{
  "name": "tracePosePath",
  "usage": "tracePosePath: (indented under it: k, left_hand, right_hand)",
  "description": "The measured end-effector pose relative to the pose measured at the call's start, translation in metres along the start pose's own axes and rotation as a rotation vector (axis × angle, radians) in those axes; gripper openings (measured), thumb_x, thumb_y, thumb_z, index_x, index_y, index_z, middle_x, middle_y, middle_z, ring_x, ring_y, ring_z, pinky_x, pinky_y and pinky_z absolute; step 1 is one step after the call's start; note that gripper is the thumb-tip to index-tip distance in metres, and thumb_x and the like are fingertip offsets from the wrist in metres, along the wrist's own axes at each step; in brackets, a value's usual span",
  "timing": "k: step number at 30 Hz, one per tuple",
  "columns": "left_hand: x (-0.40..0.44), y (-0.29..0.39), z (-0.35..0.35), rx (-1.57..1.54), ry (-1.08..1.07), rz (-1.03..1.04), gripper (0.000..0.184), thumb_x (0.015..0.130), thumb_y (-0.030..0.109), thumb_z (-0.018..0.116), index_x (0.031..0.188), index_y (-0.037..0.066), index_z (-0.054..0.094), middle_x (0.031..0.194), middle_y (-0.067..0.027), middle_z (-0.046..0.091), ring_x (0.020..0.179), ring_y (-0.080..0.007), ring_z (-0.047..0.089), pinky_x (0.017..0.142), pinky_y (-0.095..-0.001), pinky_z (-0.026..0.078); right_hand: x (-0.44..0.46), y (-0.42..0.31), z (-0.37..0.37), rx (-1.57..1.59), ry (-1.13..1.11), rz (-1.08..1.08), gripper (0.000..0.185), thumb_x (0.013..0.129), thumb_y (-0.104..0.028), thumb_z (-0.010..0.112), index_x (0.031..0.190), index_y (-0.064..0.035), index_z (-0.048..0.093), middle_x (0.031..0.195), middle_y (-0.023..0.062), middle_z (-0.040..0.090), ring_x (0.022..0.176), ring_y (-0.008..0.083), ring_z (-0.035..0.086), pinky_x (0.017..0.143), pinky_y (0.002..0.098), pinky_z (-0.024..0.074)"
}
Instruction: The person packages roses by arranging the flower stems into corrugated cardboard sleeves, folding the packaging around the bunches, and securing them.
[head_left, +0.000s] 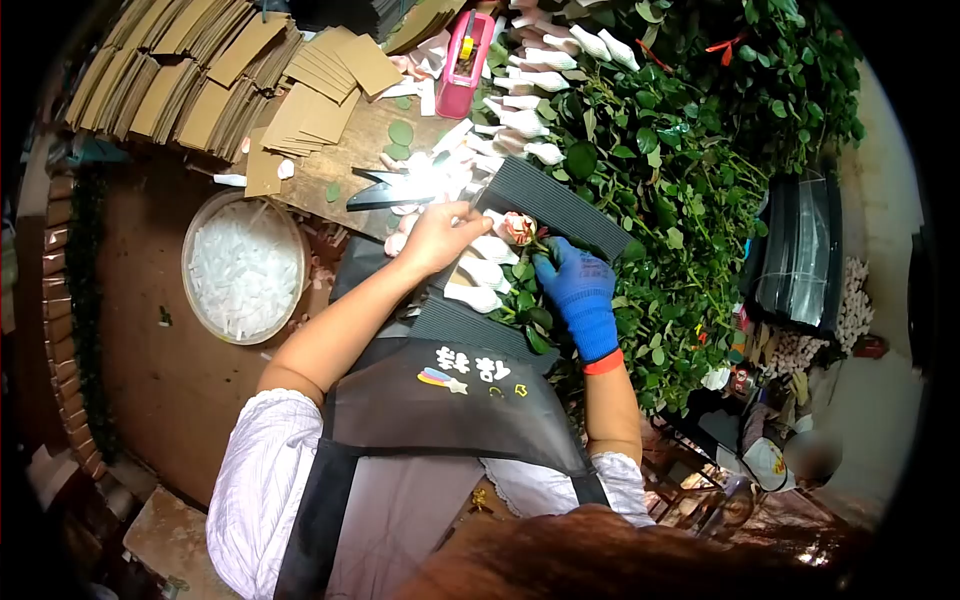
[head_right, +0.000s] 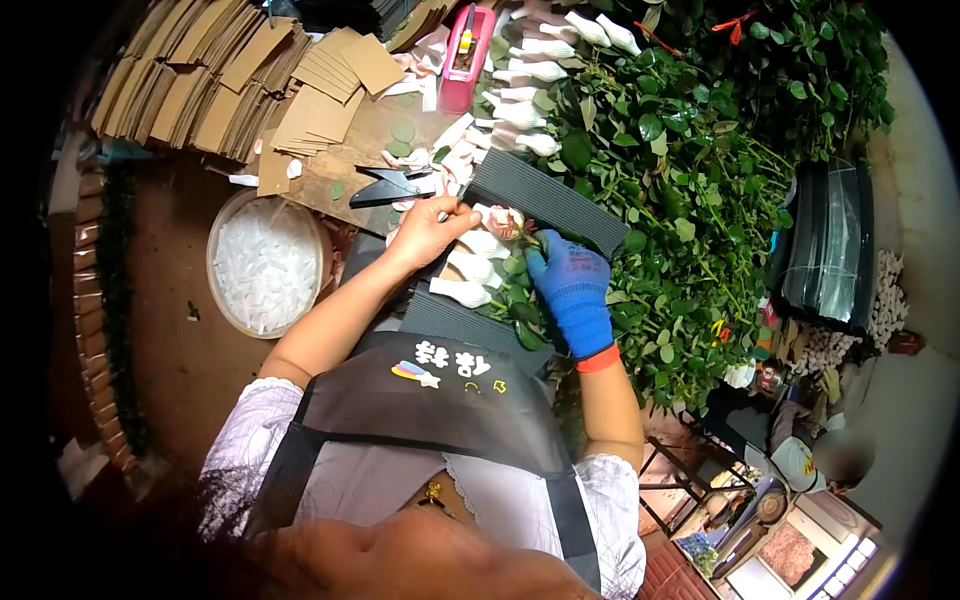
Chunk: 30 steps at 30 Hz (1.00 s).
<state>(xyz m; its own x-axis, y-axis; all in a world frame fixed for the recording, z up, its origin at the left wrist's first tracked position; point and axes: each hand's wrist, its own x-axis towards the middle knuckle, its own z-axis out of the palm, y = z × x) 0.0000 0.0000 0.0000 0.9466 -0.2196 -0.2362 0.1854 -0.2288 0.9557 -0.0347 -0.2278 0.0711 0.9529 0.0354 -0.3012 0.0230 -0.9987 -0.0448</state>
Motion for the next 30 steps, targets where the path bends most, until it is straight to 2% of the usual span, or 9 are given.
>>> tracePosePath:
  k: [2, 8, 11, 19, 21, 24, 27, 28, 30]
  left_hand:
    - [-0.004, 0.014, -0.005, 0.004, -0.016, -0.070, 0.033, 0.087, 0.037, 0.076, 0.091, 0.004, 0.075, 0.077, -0.0029, 0.069, 0.074, -0.0082, 0.062, 0.069, -0.0263, 0.049]
    - [-0.002, 0.006, 0.005, 0.029, 0.007, -0.008, 0.029, 0.088, 0.029, 0.075, 0.078, 0.002, 0.071, 0.071, -0.0012, 0.066, 0.071, -0.0069, 0.060, 0.065, -0.0268, 0.047]
    - [-0.012, 0.000, 0.009, -0.125, 0.110, 0.154, 0.027, 0.087, 0.024, 0.074, 0.079, -0.002, 0.070, 0.065, -0.0065, 0.064, 0.061, -0.0135, 0.057, 0.061, -0.0315, 0.047]
    - [-0.010, 0.005, 0.000, -0.475, 0.177, 0.005, 0.018, 0.091, 0.012, 0.068, 0.075, 0.005, 0.064, 0.069, 0.0031, 0.058, 0.060, -0.0042, 0.046, 0.053, -0.0236, 0.037]
    - [-0.005, 0.010, -0.028, -0.715, 0.421, 0.064, 0.014, 0.094, 0.012, 0.064, 0.081, 0.006, 0.062, 0.068, 0.0039, 0.057, 0.053, -0.0033, 0.040, 0.048, -0.0219, 0.032]
    - [-0.010, 0.032, -0.082, -0.430, 0.359, 0.169, 0.012, 0.094, 0.008, 0.058, 0.083, 0.006, 0.060, 0.073, 0.0008, 0.059, 0.051, -0.0019, 0.034, 0.049, -0.0177, 0.030]
    - [-0.020, -0.004, -0.074, -0.106, -0.012, 0.098, 0.009, 0.092, 0.009, 0.056, 0.084, 0.005, 0.058, 0.077, -0.0006, 0.062, 0.061, -0.0074, 0.054, 0.060, -0.0242, 0.046]
    - [-0.022, 0.002, -0.066, -0.027, -0.088, -0.026, 0.012, 0.092, 0.014, 0.060, 0.086, 0.004, 0.058, 0.079, -0.0010, 0.063, 0.071, -0.0113, 0.059, 0.067, -0.0288, 0.050]
    - [-0.025, 0.021, -0.041, 0.160, -0.088, 0.046, 0.023, 0.094, 0.025, 0.067, 0.089, 0.004, 0.059, 0.074, -0.0028, 0.060, 0.070, -0.0116, 0.055, 0.066, -0.0290, 0.046]
  right_hand:
    - [-0.002, -0.004, -0.001, 0.015, 0.013, 0.003, 0.037, 0.090, -0.048, 0.062, 0.116, -0.0208, 0.065, 0.088, 0.0086, 0.074, 0.077, 0.0301, 0.071, 0.067, 0.0446, 0.0548]
    - [0.002, 0.007, 0.007, 0.020, 0.083, -0.025, 0.036, 0.091, -0.047, 0.062, 0.114, -0.0196, 0.065, 0.085, 0.0082, 0.073, 0.076, 0.0303, 0.071, 0.067, 0.0447, 0.0543]
    - [0.000, 0.002, 0.007, 0.008, 0.049, -0.040, 0.037, 0.091, -0.047, 0.062, 0.114, -0.0193, 0.065, 0.085, 0.0080, 0.073, 0.077, 0.0308, 0.071, 0.068, 0.0447, 0.0544]
    - [0.003, -0.001, 0.003, 0.020, -0.008, -0.009, 0.039, 0.091, -0.046, 0.061, 0.119, -0.0195, 0.064, 0.091, 0.0097, 0.074, 0.081, 0.0308, 0.071, 0.070, 0.0456, 0.0544]
    - [0.002, 0.002, 0.008, 0.036, 0.032, -0.020, 0.039, 0.091, -0.046, 0.061, 0.119, -0.0192, 0.064, 0.090, 0.0100, 0.074, 0.081, 0.0310, 0.071, 0.071, 0.0455, 0.0545]
    - [0.003, 0.007, -0.007, 0.101, -0.076, -0.052, 0.047, 0.089, -0.050, 0.063, 0.125, -0.0203, 0.063, 0.094, 0.0123, 0.074, 0.084, 0.0329, 0.071, 0.073, 0.0454, 0.0550]
    - [0.001, 0.011, -0.017, 0.172, -0.147, -0.114, 0.057, 0.087, -0.054, 0.064, 0.132, -0.0187, 0.059, 0.101, 0.0142, 0.074, 0.088, 0.0343, 0.070, 0.077, 0.0452, 0.0548]
    - [0.003, 0.013, -0.009, 0.149, -0.120, -0.127, 0.058, 0.088, -0.055, 0.064, 0.133, -0.0179, 0.058, 0.102, 0.0142, 0.074, 0.089, 0.0343, 0.070, 0.077, 0.0453, 0.0546]
    - [0.001, 0.009, -0.005, 0.104, -0.142, -0.112, 0.061, 0.089, -0.054, 0.063, 0.135, -0.0154, 0.054, 0.104, 0.0135, 0.074, 0.092, 0.0333, 0.070, 0.078, 0.0450, 0.0543]
